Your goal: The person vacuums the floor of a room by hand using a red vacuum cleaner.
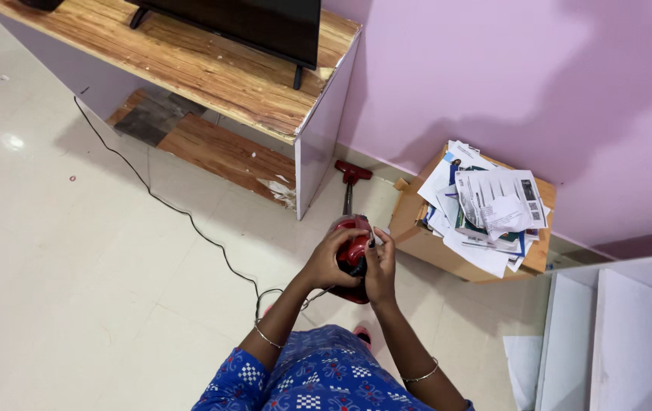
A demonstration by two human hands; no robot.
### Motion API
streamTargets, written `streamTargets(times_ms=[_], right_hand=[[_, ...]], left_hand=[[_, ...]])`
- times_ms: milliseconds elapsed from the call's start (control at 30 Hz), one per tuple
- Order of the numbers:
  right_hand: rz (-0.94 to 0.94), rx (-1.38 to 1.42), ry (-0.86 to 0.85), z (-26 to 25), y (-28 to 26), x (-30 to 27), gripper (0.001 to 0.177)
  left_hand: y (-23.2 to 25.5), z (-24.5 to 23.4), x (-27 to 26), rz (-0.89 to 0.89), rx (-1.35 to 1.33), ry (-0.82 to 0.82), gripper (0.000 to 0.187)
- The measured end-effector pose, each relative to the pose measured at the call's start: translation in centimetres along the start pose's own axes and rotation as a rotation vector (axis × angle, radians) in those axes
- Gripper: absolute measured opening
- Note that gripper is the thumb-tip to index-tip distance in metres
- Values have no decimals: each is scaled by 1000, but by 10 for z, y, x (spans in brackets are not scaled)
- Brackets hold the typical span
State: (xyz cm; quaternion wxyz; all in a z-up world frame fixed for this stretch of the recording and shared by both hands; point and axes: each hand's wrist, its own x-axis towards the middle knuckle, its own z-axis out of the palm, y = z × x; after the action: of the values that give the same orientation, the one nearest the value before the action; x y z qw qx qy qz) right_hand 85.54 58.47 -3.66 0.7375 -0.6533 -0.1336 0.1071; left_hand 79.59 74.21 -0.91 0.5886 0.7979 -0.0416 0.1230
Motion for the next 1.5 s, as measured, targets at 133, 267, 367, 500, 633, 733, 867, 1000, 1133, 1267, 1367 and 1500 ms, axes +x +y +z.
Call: streamTargets(times_ms=[133,267,367,500,633,733,867,1000,1133,1267,1367,1500], right_hand=[[45,21,-40,28,-5,5,58],[35,83,-79,63,-9,-1,61],[-35,100,-70,86,-11,1,63],[-57,137,-7,106,-10,2,67],[-62,25,57,114,-14,6,72],[-94,-46,86,121,-13,15,76],[-115,-170,156,129,-17,28,77],[-161,-262,253,131,-26,38,75],[-176,-220,264,130,-41,52,72],[-166,-220,268,137,-53,66,69],[-199,-250,249,143,-58,73,66],[-253,-241,225,146,-60,83,62]], left_hand=[[-11,-33,8,18,-47,-10,97],[-20,-70,0,17,-124,-75,99],[-19,-92,7,15,-160,-123,100],[-19,-106,13,39,-87,-106,99],[-14,-113,19,91,-46,-87,96],[-18,-123,30,135,33,-67,93],[-17,-134,46,299,247,21,87],[-10,-139,61,391,249,82,82],[-3,-139,77,387,256,110,81],[-3,-145,89,434,293,198,81],[-7,-151,91,428,324,259,79],[-9,-156,98,418,363,330,77]])
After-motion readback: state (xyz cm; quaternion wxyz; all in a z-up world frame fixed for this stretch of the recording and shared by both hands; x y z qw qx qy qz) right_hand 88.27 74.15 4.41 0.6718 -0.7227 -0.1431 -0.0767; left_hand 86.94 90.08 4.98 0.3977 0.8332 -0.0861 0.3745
